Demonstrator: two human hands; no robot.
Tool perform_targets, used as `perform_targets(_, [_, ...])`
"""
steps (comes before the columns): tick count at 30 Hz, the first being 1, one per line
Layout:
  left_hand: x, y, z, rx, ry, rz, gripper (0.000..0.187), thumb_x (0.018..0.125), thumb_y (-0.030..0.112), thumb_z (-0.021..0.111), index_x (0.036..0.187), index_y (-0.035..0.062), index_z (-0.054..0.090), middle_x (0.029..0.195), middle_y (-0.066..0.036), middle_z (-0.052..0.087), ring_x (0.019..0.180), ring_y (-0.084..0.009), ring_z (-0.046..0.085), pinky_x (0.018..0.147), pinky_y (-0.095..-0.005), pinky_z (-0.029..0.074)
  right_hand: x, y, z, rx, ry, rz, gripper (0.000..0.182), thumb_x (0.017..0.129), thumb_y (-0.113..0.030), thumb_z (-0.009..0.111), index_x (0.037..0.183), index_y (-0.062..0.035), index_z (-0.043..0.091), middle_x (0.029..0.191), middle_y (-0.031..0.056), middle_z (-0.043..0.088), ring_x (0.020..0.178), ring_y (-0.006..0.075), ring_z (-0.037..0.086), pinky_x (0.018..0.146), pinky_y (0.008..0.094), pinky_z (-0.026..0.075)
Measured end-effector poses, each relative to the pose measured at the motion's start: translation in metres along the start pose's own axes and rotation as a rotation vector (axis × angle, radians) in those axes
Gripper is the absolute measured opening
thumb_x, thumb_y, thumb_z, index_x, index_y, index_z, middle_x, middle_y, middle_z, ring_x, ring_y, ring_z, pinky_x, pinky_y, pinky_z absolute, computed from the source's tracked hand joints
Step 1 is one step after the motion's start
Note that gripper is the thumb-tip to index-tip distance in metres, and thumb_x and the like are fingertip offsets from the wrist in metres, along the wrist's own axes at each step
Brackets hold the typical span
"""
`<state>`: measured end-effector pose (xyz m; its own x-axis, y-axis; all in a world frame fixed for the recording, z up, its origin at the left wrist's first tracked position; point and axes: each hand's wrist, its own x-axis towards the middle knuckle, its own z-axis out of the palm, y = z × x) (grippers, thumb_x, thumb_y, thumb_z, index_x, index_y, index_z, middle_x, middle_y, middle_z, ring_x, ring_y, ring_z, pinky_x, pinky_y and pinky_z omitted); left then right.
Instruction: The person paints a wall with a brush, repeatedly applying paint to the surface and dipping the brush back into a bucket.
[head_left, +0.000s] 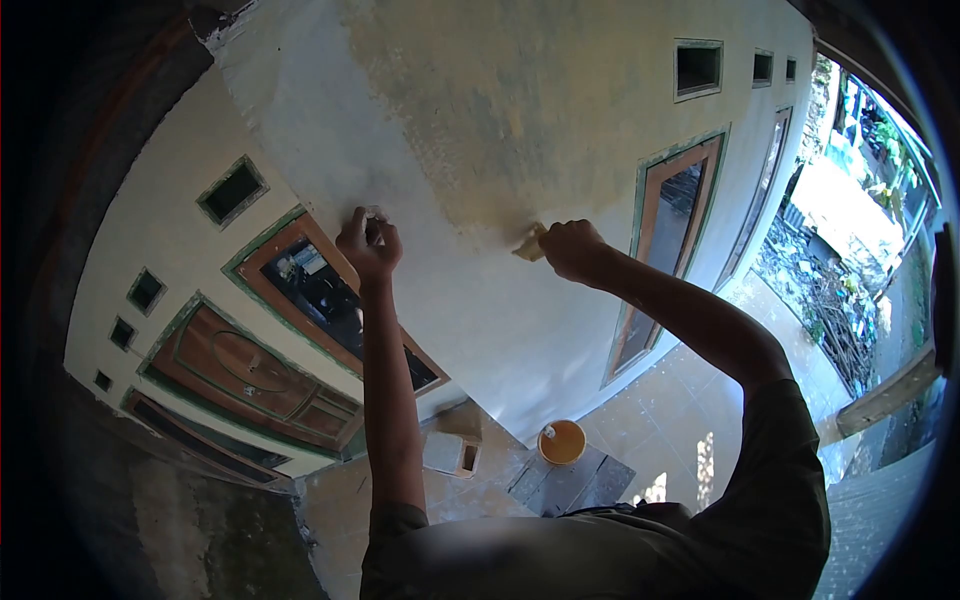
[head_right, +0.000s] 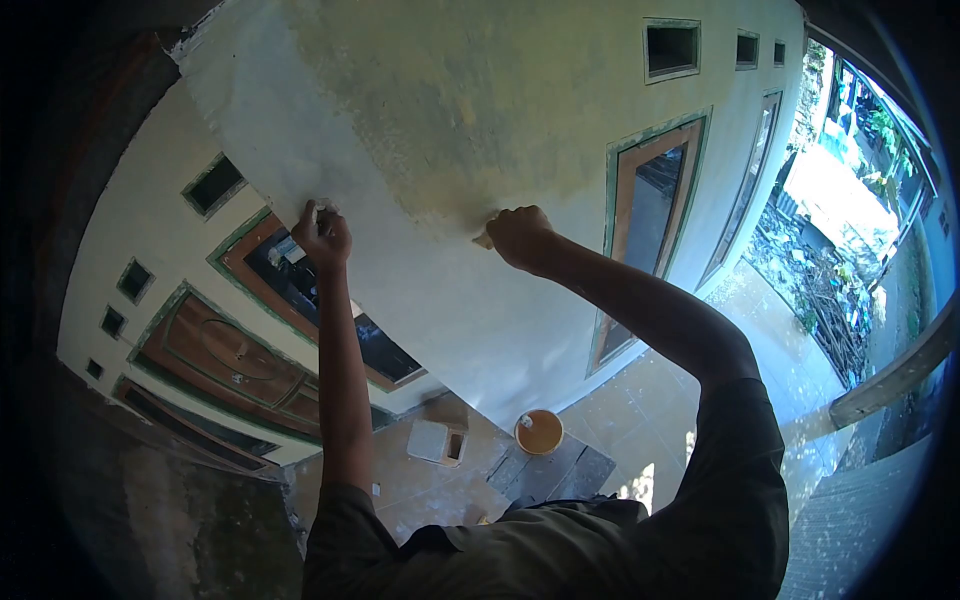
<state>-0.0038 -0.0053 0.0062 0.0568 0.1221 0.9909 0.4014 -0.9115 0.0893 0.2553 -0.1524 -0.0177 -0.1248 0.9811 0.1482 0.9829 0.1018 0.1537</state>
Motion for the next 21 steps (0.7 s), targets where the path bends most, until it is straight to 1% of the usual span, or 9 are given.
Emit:
perform_targets(1, [0.001, -0.001, -0.001, 0.007, -0.025, 0.024, 0.005, 0.068, 0.006, 0.05, 0.067, 0.0094, 0.053, 0.051, 0.002, 0.051, 0.034, -0.0062, 0.039, 0.035, -0.0212, 0.029, 0.002, 0.002, -0.006, 0.022, -0.092, -0.02, 0.022, 0.075, -0.009, 0.062, 0.096, -0.0033, 0.064, 0.09, 0.0142, 0.066, 0.082, 0.0271, 0.067, 0.068, 0.0379, 0.054])
perform_targets(3, [0.001, -0.001, -0.003, 0.02, -0.048, 0.046, 0.005, 0.068, 0.006, 0.05, 0.068, 0.0094, 0.053, 0.05, 0.002, 0.05, 0.034, -0.0066, 0.04, 0.035, -0.0214, 0.029, 0.022, 0.006, -0.024, 0.061, -0.152, 0.01, 0.026, 0.072, -0.008, 0.062, 0.097, -0.0037, 0.064, 0.092, 0.0139, 0.066, 0.089, 0.028, 0.066, 0.073, 0.0396, 0.053])
perform_targets(10, [0.003, 0.003, 0.0, -0.005, -0.026, 0.035, 0.004, 0.067, 0.007, 0.052, 0.068, 0.0107, 0.053, 0.045, 0.003, 0.043, 0.033, -0.0089, 0.039, 0.035, -0.0237, 0.03, 0.052, 0.005, -0.147, 0.037, 0.067, 0.049, 0.027, 0.071, -0.005, 0.06, 0.098, -0.0039, 0.063, 0.091, 0.0148, 0.066, 0.088, 0.029, 0.064, 0.074, 0.04, 0.052])
perform_targets(13, [0.002, 0.002, 0.0, 0.021, -0.017, 0.068, 0.004, 0.067, 0.008, 0.051, 0.068, 0.0108, 0.053, 0.044, 0.003, 0.042, 0.033, -0.01, 0.038, 0.036, -0.0246, 0.03, 0.045, 0.011, -0.189, 0.052, 0.273, 0.08, 0.031, 0.072, -0.005, 0.058, 0.103, -0.0039, 0.062, 0.095, 0.0144, 0.065, 0.089, 0.0285, 0.064, 0.077, 0.0395, 0.051])
perform_targets(14, [0.002, 0.001, 0.0, 0.026, -0.019, 0.085, 0.003, 0.067, 0.008, 0.051, 0.067, 0.0109, 0.053, 0.044, 0.003, 0.042, 0.033, -0.0106, 0.038, 0.036, -0.0249, 0.03, 0.038, 0.014, -0.2, 0.071, 0.387, 0.081, 0.027, 0.076, -0.009, 0.059, 0.103, -0.004, 0.062, 0.094, 0.0138, 0.066, 0.09, 0.0278, 0.064, 0.077, 0.0399, 0.051])
perform_targets(17, [0.003, -0.001, 0.002, 0.054, 0.004, 0.098, 0.003, 0.067, 0.009, 0.051, 0.066, 0.0112, 0.052, 0.044, 0.003, 0.042, 0.033, -0.0113, 0.038, 0.036, -0.0257, 0.03, 0.029, 0.023, -0.213, 0.063, 0.776, 0.037, 0.027, 0.086, -0.017, 0.058, 0.109, -0.0047, 0.06, 0.083, 0.0137, 0.064, 0.074, 0.0272, 0.065, 0.07, 0.0406, 0.053])
perform_targets(18, [0.003, -0.003, 0.002, 0.054, 0.004, 0.098, 0.003, 0.067, 0.009, 0.051, 0.066, 0.0112, 0.052, 0.044, 0.003, 0.042, 0.033, -0.0113, 0.038, 0.036, -0.0257, 0.03, 0.025, 0.023, -0.214, 0.063, 0.776, 0.036, 0.027, 0.086, -0.017, 0.058, 0.109, -0.0047, 0.06, 0.083, 0.0137, 0.064, 0.074, 0.0272, 0.065, 0.07, 0.0406, 0.053])
perform_targets(20, [0.001, 0.0, 0.001, 0.069, -0.01, 0.087, 0.003, 0.067, 0.01, 0.051, 0.065, 0.0114, 0.052, 0.044, 0.003, 0.042, 0.034, -0.0114, 0.039, 0.037, -0.0252, 0.03, 0.013, 0.019, -0.212, 0.196, 1.168, 0.048, 0.017, 0.083, -0.012, 0.055, 0.093, -0.0011, 0.064, 0.075, 0.0213, 0.063, 0.07, 0.0364, 0.062, 0.063, 0.046, 0.049])
perform_targets(21, [0.001, 0.002, 0.0, 0.071, -0.013, 0.083, 0.003, 0.067, 0.01, 0.051, 0.065, 0.0114, 0.052, 0.044, 0.003, 0.042, 0.034, -0.0114, 0.039, 0.037, -0.0252, 0.03, 0.021, 0.026, -0.201, 0.199, 1.164, 0.048, 0.017, 0.083, -0.012, 0.055, 0.093, -0.0011, 0.064, 0.075, 0.0213, 0.063, 0.07, 0.0364, 0.062, 0.063, 0.046, 0.049])
